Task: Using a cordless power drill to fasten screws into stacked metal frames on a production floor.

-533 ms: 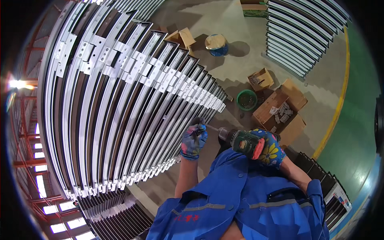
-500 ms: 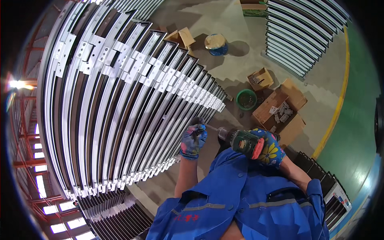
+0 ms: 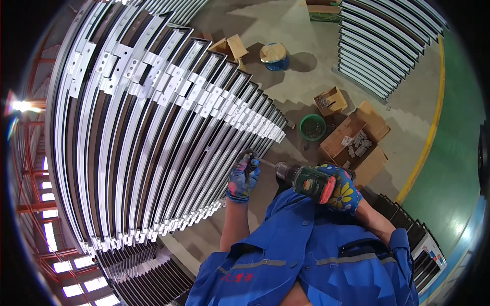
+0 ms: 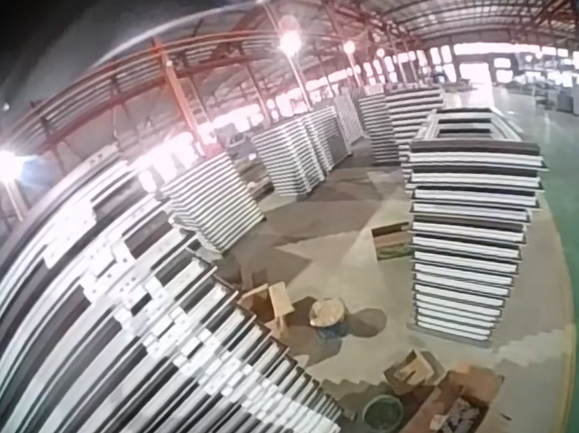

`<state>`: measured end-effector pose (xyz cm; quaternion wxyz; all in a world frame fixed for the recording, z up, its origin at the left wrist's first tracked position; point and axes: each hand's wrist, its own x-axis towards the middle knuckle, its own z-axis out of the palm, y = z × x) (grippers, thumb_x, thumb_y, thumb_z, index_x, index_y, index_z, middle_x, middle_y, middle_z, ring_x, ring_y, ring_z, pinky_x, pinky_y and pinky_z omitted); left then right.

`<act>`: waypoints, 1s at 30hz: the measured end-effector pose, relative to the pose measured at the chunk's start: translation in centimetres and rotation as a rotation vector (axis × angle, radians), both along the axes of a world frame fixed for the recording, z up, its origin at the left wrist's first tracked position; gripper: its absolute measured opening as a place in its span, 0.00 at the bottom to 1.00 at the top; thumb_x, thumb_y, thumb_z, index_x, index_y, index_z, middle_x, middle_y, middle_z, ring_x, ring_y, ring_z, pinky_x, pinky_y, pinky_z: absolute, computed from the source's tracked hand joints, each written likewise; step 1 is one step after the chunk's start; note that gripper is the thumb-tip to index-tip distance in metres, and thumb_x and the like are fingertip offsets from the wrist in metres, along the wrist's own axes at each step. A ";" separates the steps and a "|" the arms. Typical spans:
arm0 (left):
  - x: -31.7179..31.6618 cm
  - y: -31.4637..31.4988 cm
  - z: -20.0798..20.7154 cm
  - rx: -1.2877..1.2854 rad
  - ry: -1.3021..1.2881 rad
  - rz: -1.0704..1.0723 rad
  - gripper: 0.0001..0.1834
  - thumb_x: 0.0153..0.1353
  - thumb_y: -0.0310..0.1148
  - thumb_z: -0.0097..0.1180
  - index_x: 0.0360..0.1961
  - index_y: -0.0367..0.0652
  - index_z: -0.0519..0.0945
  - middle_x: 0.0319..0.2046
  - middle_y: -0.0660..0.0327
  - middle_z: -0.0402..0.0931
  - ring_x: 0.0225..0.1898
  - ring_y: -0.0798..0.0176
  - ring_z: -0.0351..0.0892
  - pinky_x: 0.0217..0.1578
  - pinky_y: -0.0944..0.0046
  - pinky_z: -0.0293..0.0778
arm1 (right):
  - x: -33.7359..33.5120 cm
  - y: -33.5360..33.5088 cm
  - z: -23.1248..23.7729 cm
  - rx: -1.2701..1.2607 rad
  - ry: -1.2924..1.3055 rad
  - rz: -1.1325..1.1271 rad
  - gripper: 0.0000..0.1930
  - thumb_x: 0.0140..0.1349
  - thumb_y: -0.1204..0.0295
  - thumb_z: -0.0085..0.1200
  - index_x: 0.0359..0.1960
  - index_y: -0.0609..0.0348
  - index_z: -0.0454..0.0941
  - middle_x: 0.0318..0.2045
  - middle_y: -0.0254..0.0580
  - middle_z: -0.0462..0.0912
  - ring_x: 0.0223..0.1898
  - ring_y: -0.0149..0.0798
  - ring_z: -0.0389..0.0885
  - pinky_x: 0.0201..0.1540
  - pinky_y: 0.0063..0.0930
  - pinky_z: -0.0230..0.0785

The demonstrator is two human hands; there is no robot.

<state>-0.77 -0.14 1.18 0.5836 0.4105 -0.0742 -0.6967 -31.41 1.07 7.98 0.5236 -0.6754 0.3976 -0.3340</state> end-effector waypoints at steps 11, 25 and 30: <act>0.1 0.3 3.1 -0.139 -0.249 -0.253 0.11 0.56 0.32 0.56 0.39 0.40 0.73 0.26 0.63 0.71 0.22 0.74 0.65 0.19 0.75 0.61 | -0.1 0.1 0.6 0.082 -0.093 0.014 0.19 0.42 0.76 0.64 0.39 0.59 0.75 0.32 0.39 0.76 0.35 0.38 0.76 0.38 0.25 0.68; 0.9 -1.7 6.3 -0.244 -0.060 -0.317 0.13 0.57 0.41 0.55 0.35 0.43 0.74 0.20 0.66 0.68 0.12 0.76 0.56 0.13 0.76 0.55 | 0.1 -2.7 1.8 -0.007 -0.134 0.175 0.20 0.45 0.74 0.62 0.43 0.60 0.73 0.38 0.42 0.77 0.40 0.41 0.77 0.43 0.28 0.68; 0.2 -4.5 8.9 -0.192 -0.166 -0.237 0.21 0.56 0.54 0.52 0.29 0.45 0.75 0.14 0.69 0.65 0.11 0.76 0.56 0.12 0.76 0.54 | 4.3 -4.5 1.3 -0.316 -0.073 0.043 0.20 0.47 0.73 0.60 0.44 0.58 0.73 0.39 0.45 0.76 0.40 0.45 0.76 0.43 0.29 0.69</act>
